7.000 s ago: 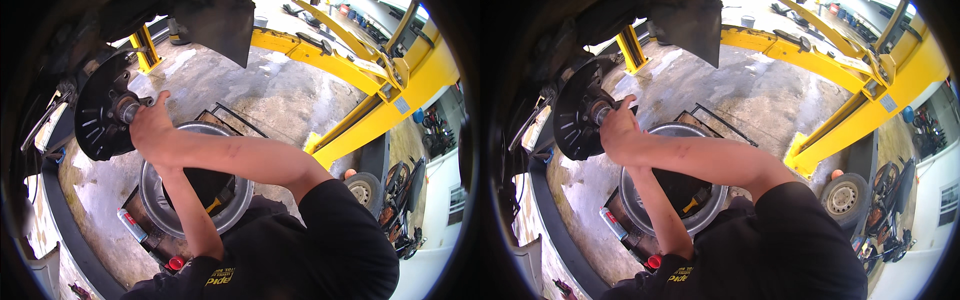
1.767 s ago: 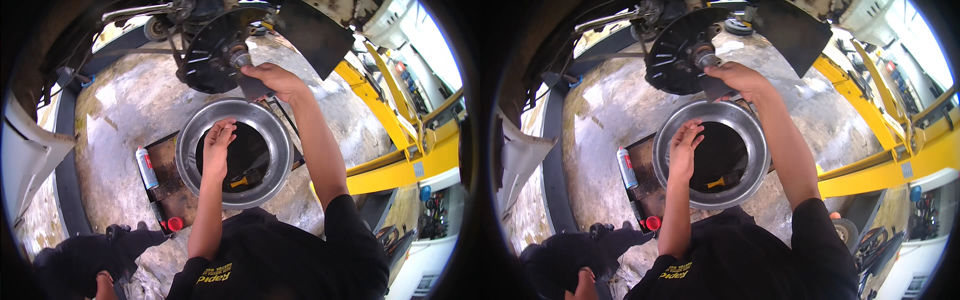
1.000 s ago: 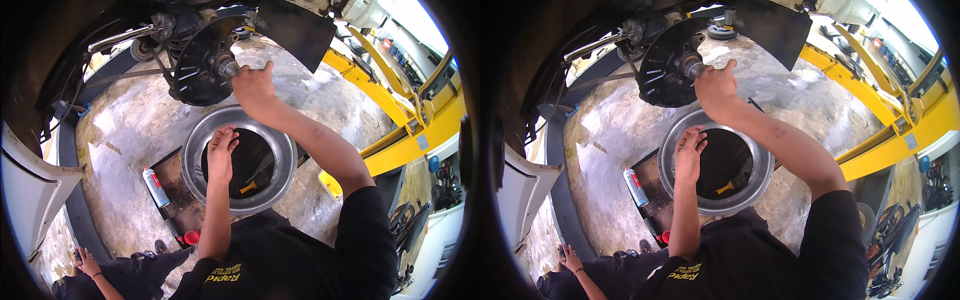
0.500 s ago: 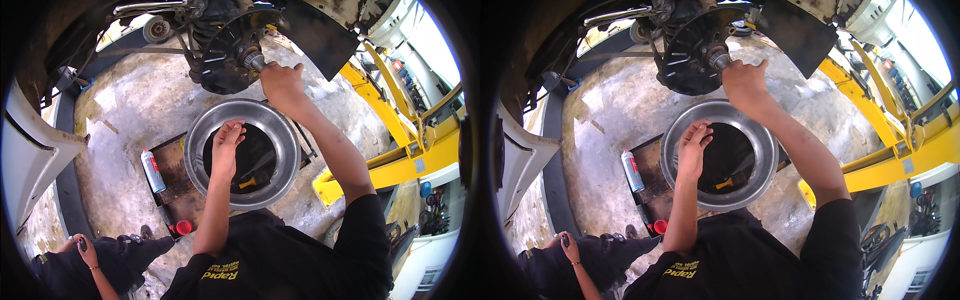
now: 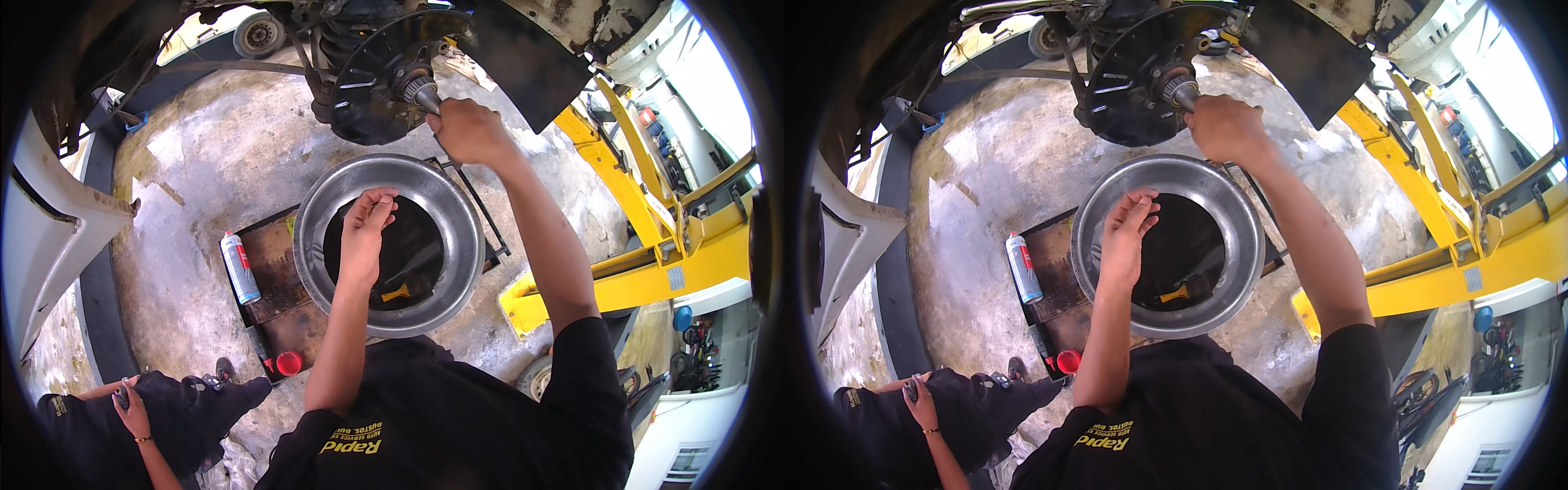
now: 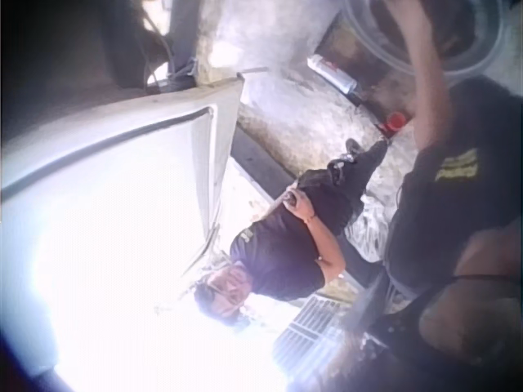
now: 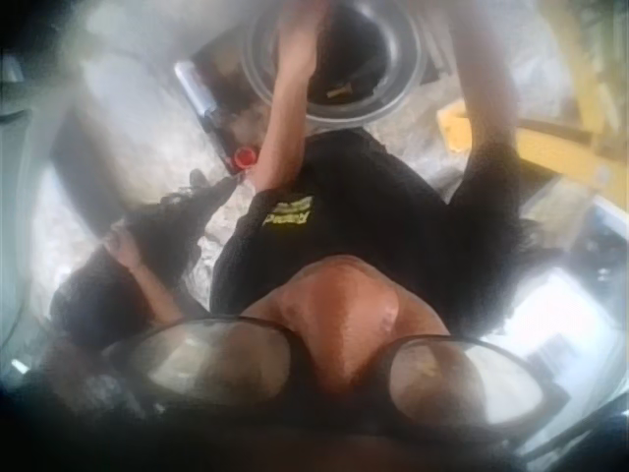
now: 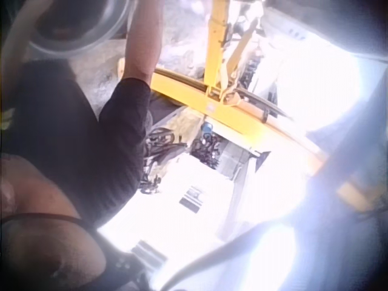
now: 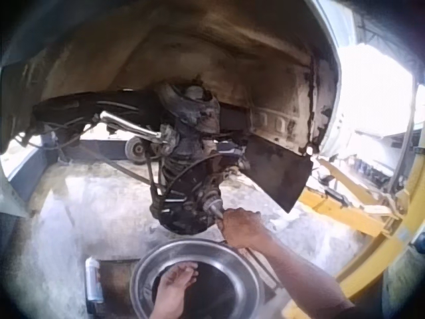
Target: The person removes a metal sleeve and a bearing from a vehicle spindle, sprays the spindle with a cleaning agent, wipes it with a cloth, and slides the sleeve back onto the spindle.
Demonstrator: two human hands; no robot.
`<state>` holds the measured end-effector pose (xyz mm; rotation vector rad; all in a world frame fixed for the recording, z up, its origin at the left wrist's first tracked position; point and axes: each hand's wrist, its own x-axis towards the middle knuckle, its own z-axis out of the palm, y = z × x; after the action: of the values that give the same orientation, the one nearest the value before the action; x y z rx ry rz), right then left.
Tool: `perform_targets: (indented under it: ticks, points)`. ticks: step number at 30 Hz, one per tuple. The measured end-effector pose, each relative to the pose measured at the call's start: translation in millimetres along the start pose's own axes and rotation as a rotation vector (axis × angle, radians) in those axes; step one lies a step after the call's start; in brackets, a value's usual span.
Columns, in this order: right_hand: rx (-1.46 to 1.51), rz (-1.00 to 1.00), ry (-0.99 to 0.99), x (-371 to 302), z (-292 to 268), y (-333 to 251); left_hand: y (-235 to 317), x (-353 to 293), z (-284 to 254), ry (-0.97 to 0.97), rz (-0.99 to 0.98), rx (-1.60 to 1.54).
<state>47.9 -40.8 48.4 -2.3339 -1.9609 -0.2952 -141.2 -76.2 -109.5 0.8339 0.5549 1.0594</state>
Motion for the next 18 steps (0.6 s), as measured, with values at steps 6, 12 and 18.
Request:
perform_targets:
  ticks: [6, 12, 18]
  points:
    - [1.147, 0.254, -0.401, 4, -8, 38, 1, -3, -9, -0.008, 0.015, 0.018]
    - [-0.523, 0.006, -0.077, -11, 4, -30, 10, 3, -14, 0.047, 0.032, 0.06]
    - [1.159, 0.292, -0.403, 9, -9, 42, 4, -1, -3, -0.016, 0.001, 0.01]
